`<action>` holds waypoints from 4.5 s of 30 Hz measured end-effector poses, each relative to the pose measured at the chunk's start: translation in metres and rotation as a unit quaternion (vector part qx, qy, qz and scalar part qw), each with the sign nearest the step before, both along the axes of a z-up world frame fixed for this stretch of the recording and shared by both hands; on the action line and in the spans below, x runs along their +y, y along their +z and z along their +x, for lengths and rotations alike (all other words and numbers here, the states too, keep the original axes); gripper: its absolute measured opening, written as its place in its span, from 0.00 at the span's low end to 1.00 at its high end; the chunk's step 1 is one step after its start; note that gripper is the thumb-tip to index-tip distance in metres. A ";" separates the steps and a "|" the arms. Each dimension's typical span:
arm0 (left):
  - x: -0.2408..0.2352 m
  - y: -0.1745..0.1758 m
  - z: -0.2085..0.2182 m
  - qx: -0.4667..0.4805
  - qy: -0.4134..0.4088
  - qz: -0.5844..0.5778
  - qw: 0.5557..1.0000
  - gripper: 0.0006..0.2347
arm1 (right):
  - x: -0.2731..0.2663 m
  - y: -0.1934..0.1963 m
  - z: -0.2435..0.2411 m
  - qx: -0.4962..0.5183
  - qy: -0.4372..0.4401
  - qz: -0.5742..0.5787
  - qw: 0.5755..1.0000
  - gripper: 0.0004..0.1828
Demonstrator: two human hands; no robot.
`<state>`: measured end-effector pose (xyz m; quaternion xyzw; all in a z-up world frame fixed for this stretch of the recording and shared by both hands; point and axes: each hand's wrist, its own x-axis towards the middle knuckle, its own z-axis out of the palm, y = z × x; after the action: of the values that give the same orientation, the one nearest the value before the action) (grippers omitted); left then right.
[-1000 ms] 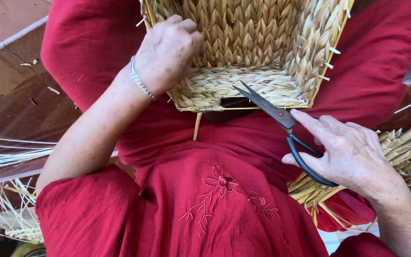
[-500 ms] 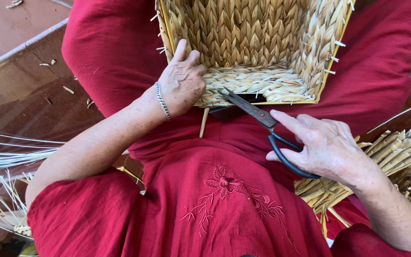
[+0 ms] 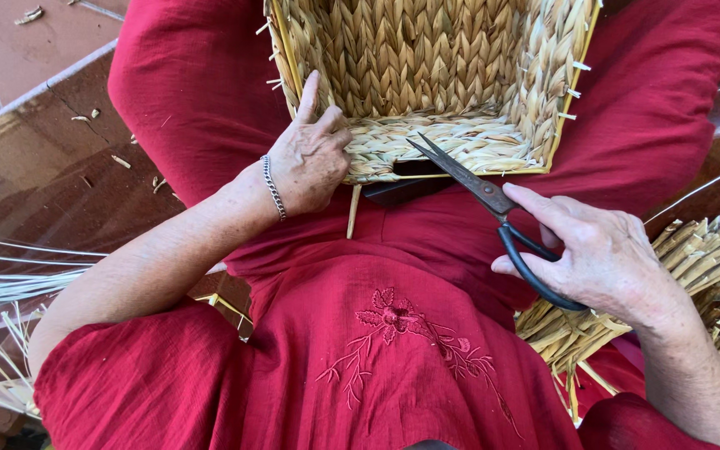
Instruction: The person weaves a rectangular basket using dried palm leaves, interlacing strands by hand and trimming excess material with scissors. The person repeatedly adjusts the basket's position and trims protruding ends to finish the edges.
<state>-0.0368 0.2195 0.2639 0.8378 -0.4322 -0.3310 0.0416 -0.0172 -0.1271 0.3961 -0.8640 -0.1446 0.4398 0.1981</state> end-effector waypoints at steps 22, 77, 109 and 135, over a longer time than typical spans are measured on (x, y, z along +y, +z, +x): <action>0.007 -0.007 -0.047 -0.184 0.037 -0.097 0.977 0.08 | -0.065 0.002 -0.072 -0.055 -0.257 0.051 0.963 0.48; -0.172 0.092 0.053 -0.193 0.291 -0.311 0.884 0.20 | -0.157 -0.143 -0.228 -0.309 -0.373 -0.242 0.841 0.36; 0.096 -0.120 0.165 0.048 0.719 -0.590 0.365 0.23 | -0.019 -0.117 0.043 -0.494 -0.286 0.158 0.806 0.31; 0.031 0.055 0.004 -0.151 0.645 -0.291 0.690 0.30 | -0.054 -0.087 0.038 -0.496 -0.376 0.232 0.747 0.42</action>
<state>-0.0324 0.2500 0.3191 0.8948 0.1400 0.0513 0.4208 0.0211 -0.1812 0.3092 -0.8721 0.0167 -0.2079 0.4426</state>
